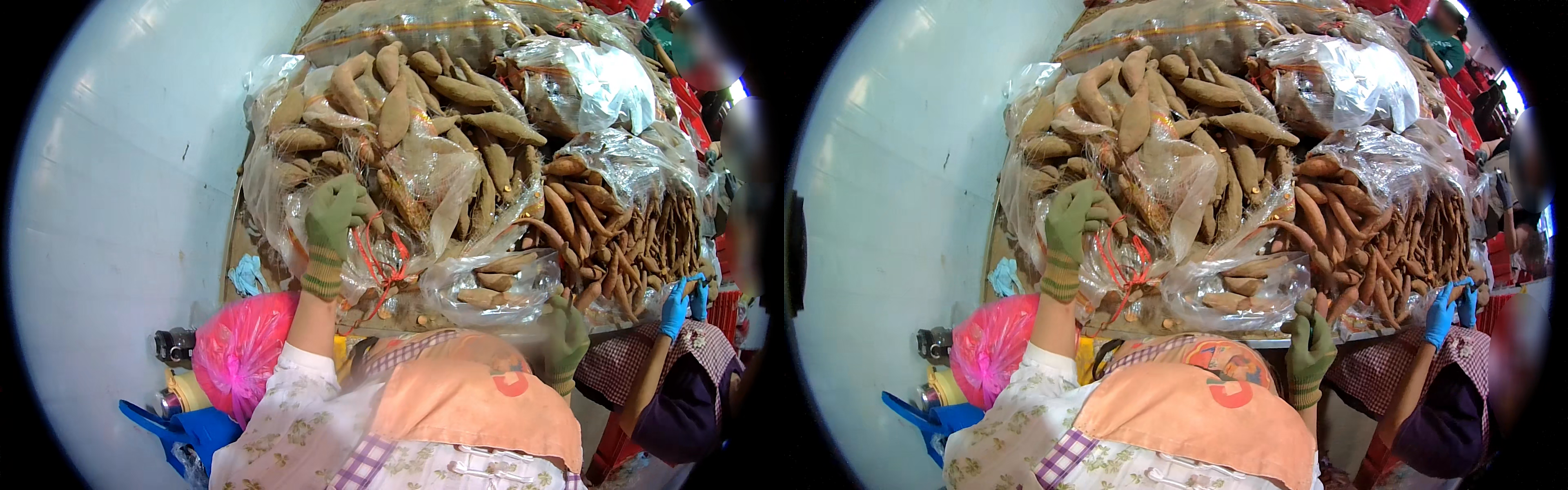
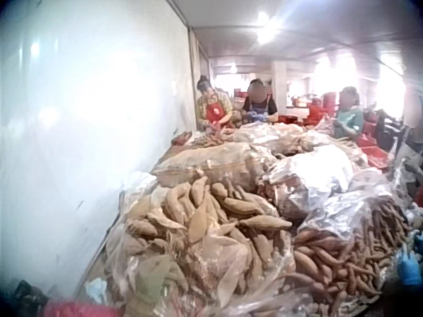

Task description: The person peels a root vegetable using a small blade, then places the peeled item into a clear plastic bag and picks up another from a pile.

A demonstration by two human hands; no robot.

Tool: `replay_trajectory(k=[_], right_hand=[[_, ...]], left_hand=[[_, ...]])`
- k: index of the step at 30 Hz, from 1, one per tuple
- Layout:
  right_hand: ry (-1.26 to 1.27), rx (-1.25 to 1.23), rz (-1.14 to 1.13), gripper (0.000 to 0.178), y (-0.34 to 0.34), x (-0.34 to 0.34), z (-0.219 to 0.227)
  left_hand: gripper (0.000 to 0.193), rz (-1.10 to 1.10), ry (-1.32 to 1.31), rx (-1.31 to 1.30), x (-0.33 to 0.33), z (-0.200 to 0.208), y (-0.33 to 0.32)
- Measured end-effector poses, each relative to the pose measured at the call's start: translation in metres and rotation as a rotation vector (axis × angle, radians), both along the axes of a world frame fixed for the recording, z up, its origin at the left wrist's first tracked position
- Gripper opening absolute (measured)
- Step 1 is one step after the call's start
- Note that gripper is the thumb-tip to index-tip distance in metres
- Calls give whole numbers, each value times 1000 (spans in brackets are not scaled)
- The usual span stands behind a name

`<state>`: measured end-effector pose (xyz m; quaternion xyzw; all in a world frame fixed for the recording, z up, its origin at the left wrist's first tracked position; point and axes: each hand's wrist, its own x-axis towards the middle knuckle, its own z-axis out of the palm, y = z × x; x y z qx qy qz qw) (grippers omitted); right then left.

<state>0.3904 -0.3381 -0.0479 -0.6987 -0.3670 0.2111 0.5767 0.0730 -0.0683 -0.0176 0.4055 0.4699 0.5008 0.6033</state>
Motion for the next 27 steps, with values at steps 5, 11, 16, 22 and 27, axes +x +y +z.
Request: replay_trajectory(k=[5, 11, 16, 22, 27], right_hand=[[-63, -52, 4, 23, -2, -6, 12], [-80, -70, 49, 23, -11, 15, 13], [-83, 58, 92, 24, -5, 34, 18], [118, 58, 98, 23, -3, 53, 12], [201, -117, 38, 25, -11, 66, 13]], left_hand=[[33, 119, 278, -78, -20, -45, 30], [53, 51, 1446, -104, 26, -37, 36], [42, 114, 1212, 159, 11, -24, 26], [30, 72, -156, -306, -82, -46, -10], [38, 218, -24, -312, -37, 36, -76]])
